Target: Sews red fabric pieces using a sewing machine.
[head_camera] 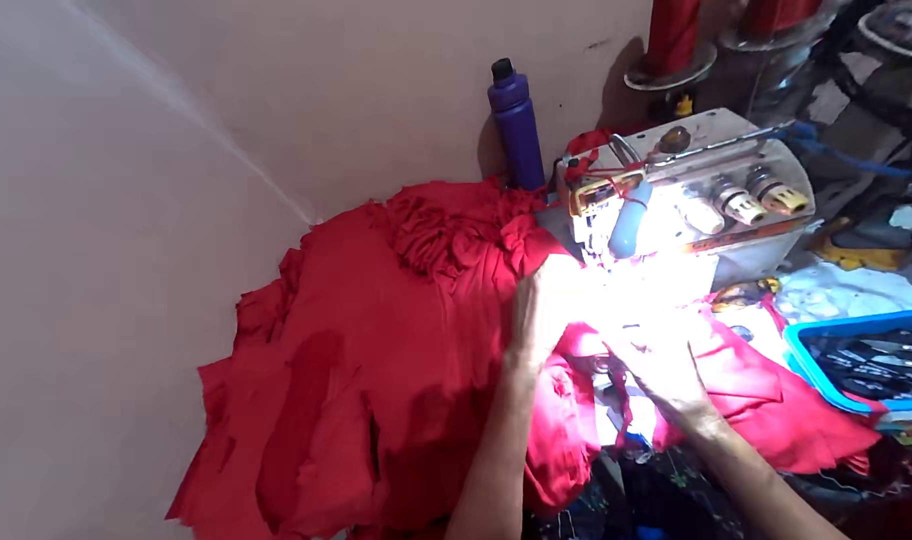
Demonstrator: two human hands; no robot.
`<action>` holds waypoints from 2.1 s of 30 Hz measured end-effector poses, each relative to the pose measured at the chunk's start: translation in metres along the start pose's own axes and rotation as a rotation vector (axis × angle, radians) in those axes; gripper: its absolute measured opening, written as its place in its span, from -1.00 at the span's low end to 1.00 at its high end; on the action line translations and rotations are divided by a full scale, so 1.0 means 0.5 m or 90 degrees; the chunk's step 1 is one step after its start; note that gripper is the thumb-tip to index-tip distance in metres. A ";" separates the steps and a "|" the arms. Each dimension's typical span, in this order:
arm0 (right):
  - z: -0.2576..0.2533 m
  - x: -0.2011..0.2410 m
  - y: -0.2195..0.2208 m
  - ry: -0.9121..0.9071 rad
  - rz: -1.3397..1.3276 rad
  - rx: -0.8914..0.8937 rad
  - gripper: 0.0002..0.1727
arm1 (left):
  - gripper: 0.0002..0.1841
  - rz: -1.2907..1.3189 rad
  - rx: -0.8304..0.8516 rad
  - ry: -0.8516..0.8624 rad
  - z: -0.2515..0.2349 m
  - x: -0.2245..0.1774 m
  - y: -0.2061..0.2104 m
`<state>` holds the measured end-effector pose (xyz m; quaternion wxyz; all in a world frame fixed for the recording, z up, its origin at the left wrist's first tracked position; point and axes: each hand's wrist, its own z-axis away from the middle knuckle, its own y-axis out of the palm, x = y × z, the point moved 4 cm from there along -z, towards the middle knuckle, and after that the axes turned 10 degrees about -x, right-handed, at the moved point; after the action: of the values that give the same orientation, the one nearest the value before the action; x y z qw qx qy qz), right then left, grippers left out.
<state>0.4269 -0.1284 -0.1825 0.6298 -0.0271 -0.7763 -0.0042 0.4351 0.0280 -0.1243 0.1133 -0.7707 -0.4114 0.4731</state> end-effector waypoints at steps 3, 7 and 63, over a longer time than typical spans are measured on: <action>0.009 -0.011 -0.003 0.001 0.016 -0.019 -0.71 | -0.73 -0.127 -0.093 0.031 0.004 -0.003 0.026; 0.048 -0.012 -0.027 -0.112 0.093 -0.032 -0.65 | -0.90 -0.182 -0.171 0.133 0.054 -0.025 0.036; 0.254 -0.062 -0.255 -0.312 0.219 0.068 -0.76 | -0.78 0.097 -0.060 -0.102 0.156 -0.063 0.248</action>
<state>0.3031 -0.2519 -0.2357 0.4157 -0.1251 -0.8883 0.1497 0.4297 -0.0909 -0.2151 0.0076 -0.7640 -0.3815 0.5203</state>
